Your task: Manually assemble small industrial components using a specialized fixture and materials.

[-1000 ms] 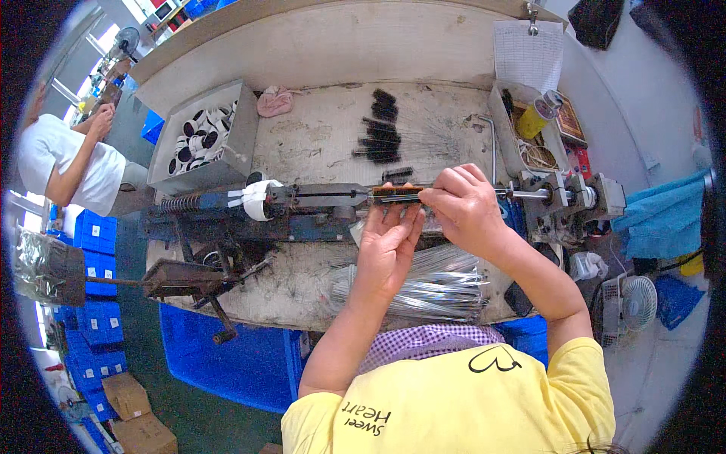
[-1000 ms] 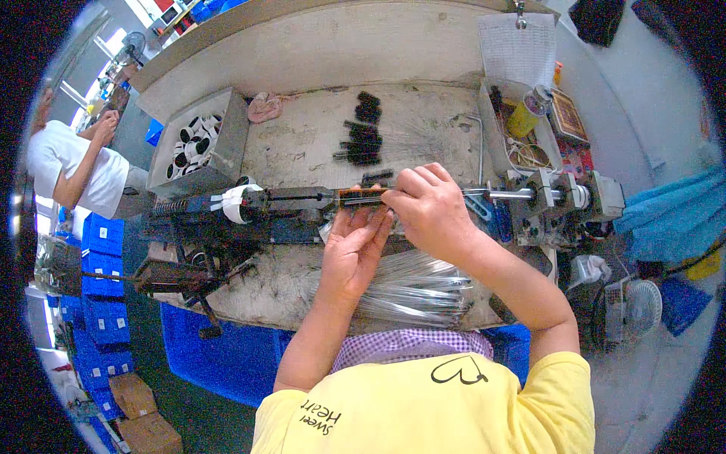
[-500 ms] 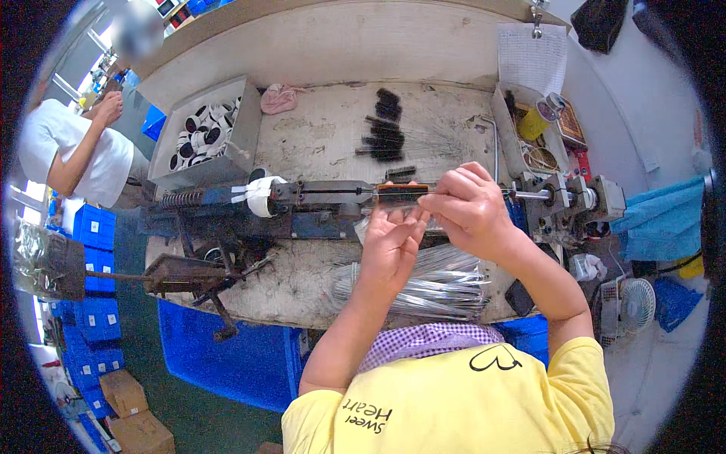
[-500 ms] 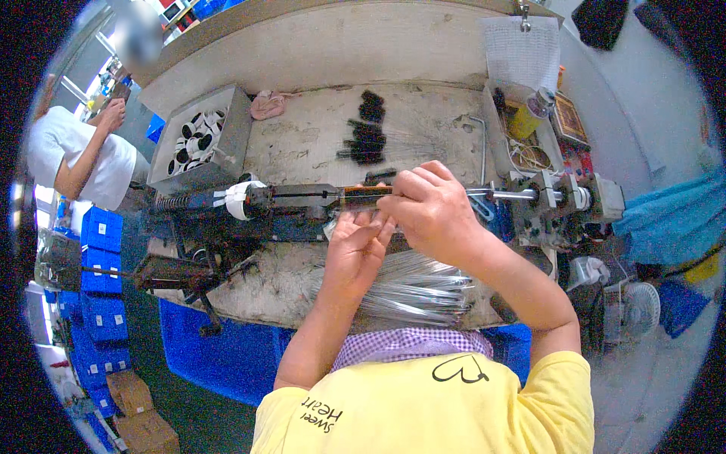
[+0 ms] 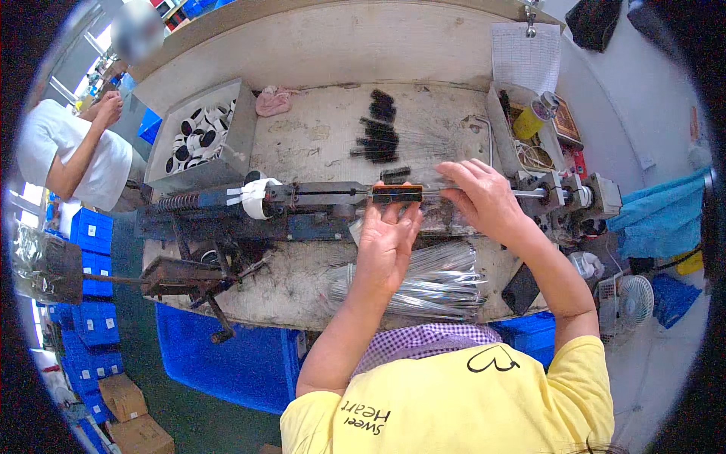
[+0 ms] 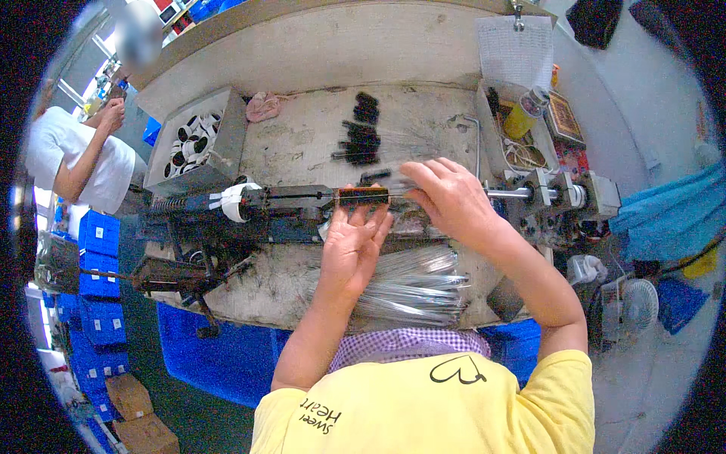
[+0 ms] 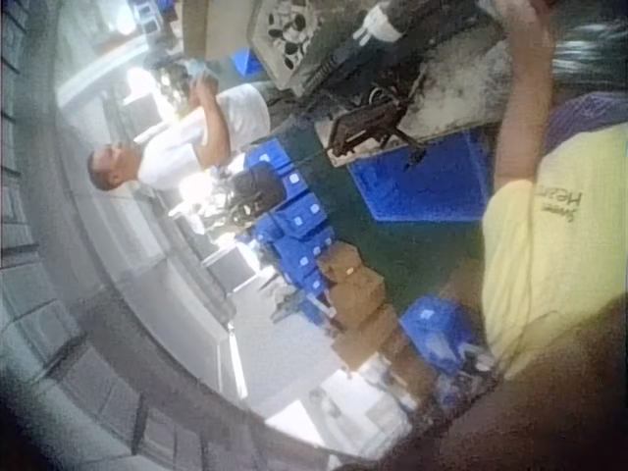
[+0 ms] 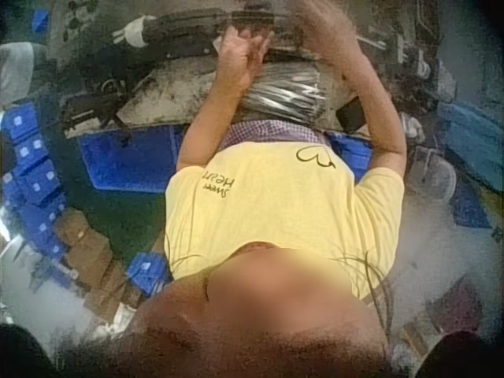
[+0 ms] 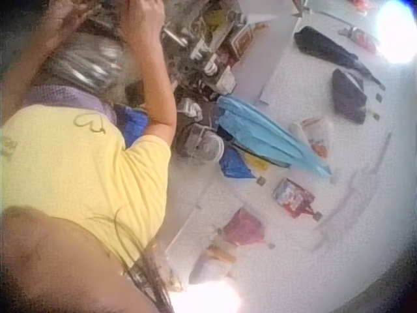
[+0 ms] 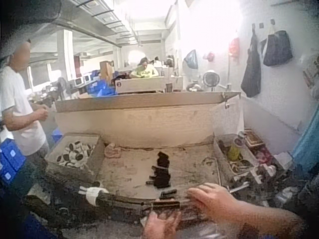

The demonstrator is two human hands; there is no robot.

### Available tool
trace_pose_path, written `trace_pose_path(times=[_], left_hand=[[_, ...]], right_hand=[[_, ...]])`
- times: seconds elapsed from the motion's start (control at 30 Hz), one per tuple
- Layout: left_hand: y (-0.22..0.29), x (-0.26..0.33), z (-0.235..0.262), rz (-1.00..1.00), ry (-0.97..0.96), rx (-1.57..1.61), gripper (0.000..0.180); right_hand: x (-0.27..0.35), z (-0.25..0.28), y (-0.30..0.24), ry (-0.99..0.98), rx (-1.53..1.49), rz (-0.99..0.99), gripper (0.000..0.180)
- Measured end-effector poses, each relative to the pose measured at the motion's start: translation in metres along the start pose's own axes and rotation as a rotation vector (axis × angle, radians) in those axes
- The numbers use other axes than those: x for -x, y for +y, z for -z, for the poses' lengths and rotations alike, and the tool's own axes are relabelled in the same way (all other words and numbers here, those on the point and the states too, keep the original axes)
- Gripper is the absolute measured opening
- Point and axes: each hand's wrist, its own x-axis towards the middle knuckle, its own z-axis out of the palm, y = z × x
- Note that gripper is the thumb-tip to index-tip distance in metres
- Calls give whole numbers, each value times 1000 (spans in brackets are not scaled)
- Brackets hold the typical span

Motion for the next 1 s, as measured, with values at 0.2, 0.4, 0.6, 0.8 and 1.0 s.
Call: trace_pose_path(times=[0.2,0.4,0.6,0.8,1.0], left_hand=[[4,-5,-5,20,24,-3,67],[3,2,11,-8,30,-88,57],[3,8,2,68,-10,-1,54],[-2,5,1,36,-7,-55,57],[-78,-19,83,105,-597,605,40]], right_hand=[[5,-2,16,-83,81,110,32],[15,-10,3,-1,208,244,24],[29,-9,-3,69,255,251,26],[15,5,-27,234,138,360,32],[-33,-17,-113,-87,-213,592,39]])
